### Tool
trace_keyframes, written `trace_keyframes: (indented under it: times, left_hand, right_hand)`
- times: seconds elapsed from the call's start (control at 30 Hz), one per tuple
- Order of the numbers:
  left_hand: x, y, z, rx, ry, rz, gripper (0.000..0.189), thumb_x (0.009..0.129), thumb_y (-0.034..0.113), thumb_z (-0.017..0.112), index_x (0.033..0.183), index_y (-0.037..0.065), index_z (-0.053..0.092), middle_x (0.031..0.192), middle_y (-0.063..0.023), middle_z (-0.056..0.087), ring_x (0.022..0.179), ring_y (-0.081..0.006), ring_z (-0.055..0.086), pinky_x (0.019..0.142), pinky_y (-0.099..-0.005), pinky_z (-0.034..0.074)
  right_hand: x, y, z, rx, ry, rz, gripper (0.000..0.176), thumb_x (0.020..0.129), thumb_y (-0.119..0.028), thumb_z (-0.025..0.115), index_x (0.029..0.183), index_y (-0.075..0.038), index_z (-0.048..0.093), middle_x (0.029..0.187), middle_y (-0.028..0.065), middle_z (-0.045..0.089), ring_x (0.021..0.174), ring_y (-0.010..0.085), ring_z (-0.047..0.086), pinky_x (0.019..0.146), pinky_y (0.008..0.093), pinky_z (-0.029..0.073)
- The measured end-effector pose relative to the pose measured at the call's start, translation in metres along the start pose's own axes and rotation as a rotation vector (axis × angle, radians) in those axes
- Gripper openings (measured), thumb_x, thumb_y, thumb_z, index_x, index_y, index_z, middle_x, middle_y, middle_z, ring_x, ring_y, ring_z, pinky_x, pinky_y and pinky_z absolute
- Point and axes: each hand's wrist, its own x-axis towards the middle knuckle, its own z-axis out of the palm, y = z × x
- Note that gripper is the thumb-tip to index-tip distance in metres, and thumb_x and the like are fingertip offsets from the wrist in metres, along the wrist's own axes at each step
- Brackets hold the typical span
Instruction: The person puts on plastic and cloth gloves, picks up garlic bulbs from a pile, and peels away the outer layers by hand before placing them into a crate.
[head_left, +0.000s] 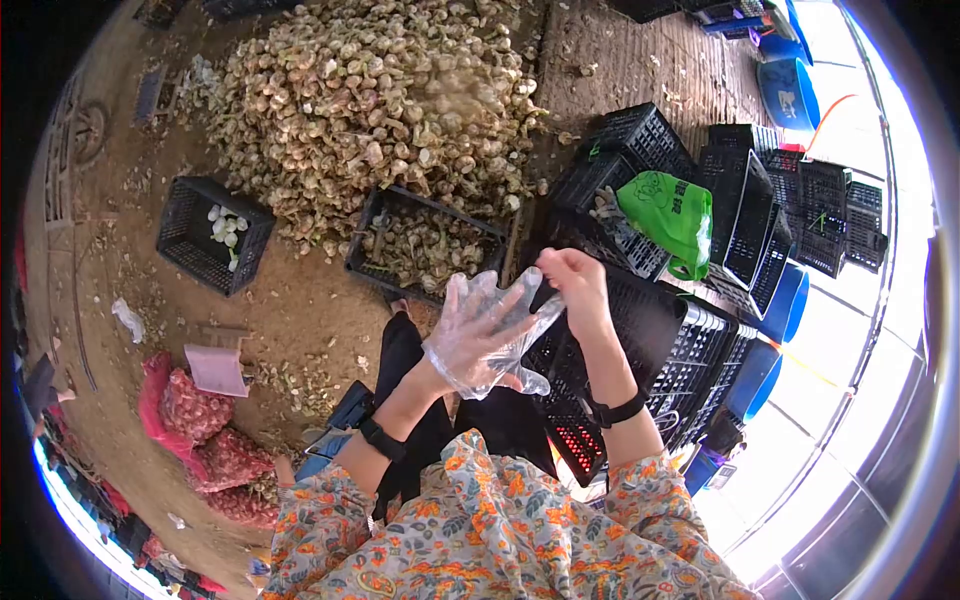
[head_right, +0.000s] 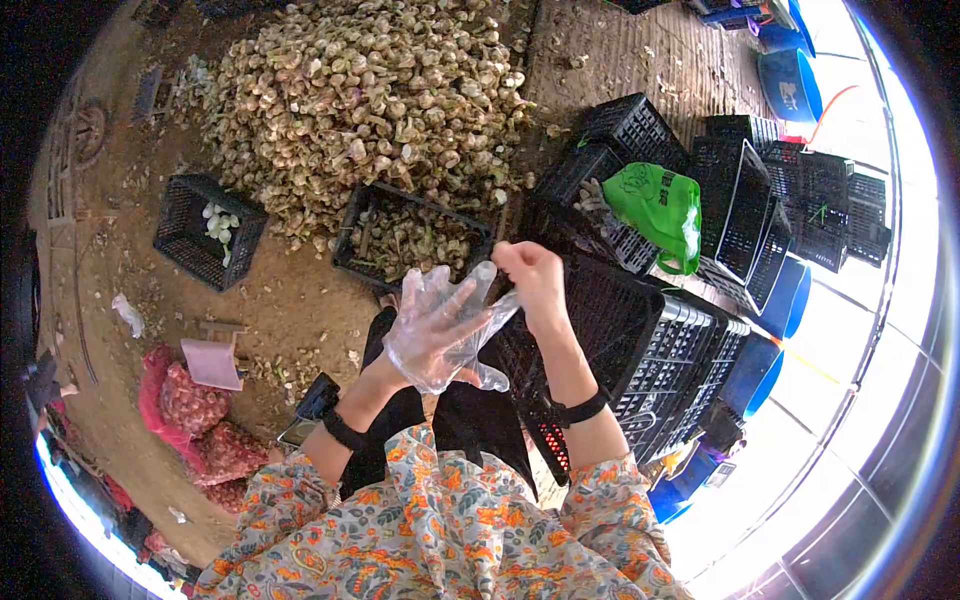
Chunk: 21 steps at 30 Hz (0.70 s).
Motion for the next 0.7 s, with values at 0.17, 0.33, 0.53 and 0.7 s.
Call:
trace_keyframes:
  times: [0.17,0.33,0.53,0.7]
  left_hand:
    - [-0.006,-0.002,0.002,-0.012,-0.032,0.016,0.086,0.061,0.069,0.058,0.134,0.027,0.04,0.147,-0.0075,0.024,0.132,-0.0402,0.022,0.1,-0.0671,0.012]
    - [-0.007,-0.001,0.004,0.003,-0.053,0.003,0.081,0.066,0.073,0.051,0.132,0.026,0.044,0.145,-0.0093,0.028,0.135,-0.0386,0.018,0.105,-0.0611,0.003]
    - [-0.008,-0.002,0.005,-0.03,-0.035,0.012,0.088,0.059,0.067,0.06,0.135,0.027,0.039,0.147,-0.0074,0.023,0.132,-0.0398,0.022,0.101,-0.066,0.011]
    - [-0.01,-0.003,0.005,-0.027,-0.041,0.002,0.087,0.06,0.067,0.06,0.135,0.03,0.038,0.147,-0.0069,0.023,0.132,-0.0396,0.022,0.101,-0.0665,0.011]
  right_hand:
    - [0.005,-0.002,-0.017,-0.001,0.131,-0.108,0.021,0.083,-0.016,0.063,0.086,0.004,0.064,0.078,0.0022,0.062,0.072,0.0073,0.053,0.067,0.0222,0.042]
    - [-0.001,-0.006,-0.015,-0.166,-0.112,-0.139,0.014,0.08,-0.011,0.064,0.086,0.002,0.066,0.08,0.0039,0.065,0.073,0.0091,0.056,0.068,0.0241,0.045]
    - [-0.007,-0.018,-0.01,-0.461,-0.122,-0.208,0.013,0.076,-0.01,0.066,0.083,0.001,0.066,0.084,0.0073,0.065,0.073,0.0131,0.057,0.068,0.0274,0.046]
    - [-0.004,-0.01,-0.011,-0.368,-0.155,-0.182,0.013,0.078,-0.01,0.065,0.085,0.001,0.065,0.082,0.0059,0.064,0.074,0.0116,0.057,0.067,0.0271,0.046]
